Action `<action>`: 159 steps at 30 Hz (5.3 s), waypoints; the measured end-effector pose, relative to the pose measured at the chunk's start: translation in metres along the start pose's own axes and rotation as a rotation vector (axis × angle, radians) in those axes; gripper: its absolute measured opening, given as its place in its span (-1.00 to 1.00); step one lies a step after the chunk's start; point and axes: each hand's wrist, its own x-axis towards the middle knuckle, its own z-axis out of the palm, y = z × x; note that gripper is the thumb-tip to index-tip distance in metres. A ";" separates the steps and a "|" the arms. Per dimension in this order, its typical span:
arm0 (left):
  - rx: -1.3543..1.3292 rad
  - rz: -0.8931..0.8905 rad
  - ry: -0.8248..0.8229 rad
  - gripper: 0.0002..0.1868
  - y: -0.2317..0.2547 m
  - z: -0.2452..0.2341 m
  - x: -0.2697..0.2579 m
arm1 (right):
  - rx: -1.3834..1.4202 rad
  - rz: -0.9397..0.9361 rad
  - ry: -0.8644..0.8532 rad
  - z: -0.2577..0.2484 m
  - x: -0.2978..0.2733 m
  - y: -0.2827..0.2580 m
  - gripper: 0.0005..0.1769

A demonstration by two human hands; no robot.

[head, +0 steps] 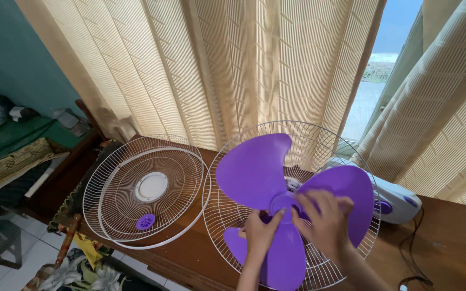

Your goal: The person disassembles a purple table fan on a wooden table. They remove the front grille, then the fan blades, and finally the rear grille, placing each component on the table.

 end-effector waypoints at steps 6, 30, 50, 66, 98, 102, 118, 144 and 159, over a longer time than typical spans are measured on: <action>-0.173 0.149 -0.037 -0.56 -0.017 0.004 0.003 | 0.238 0.394 -0.304 0.002 -0.068 -0.012 -0.87; -0.185 -0.075 -0.058 -0.34 -0.029 0.010 -0.005 | 1.226 1.316 -0.323 0.046 -0.075 -0.009 -0.53; -0.638 -0.246 -0.238 -0.25 -0.014 -0.004 -0.011 | 1.415 1.298 -0.348 0.025 -0.063 -0.011 -0.66; -0.740 -0.062 -0.166 -0.60 0.008 -0.037 -0.035 | 1.225 1.156 -0.391 0.007 -0.054 -0.024 -0.71; -0.676 0.065 0.629 -0.91 -0.100 -0.382 0.021 | 1.182 0.629 -0.945 0.142 0.190 -0.192 -0.65; -0.625 -0.069 0.611 -0.98 -0.140 -0.402 0.042 | 1.087 0.366 -0.991 0.222 0.213 -0.213 -0.66; -0.781 -0.317 0.474 -0.82 -0.246 -0.377 0.124 | 0.539 0.272 -1.191 0.430 0.194 -0.266 -0.79; -0.840 -0.501 0.362 -0.56 -0.231 -0.359 0.120 | 0.482 0.189 -1.136 0.466 0.140 -0.281 -0.79; -0.599 0.054 0.411 -0.65 -0.179 -0.283 0.103 | 0.715 0.385 -0.909 0.309 0.130 -0.290 -0.55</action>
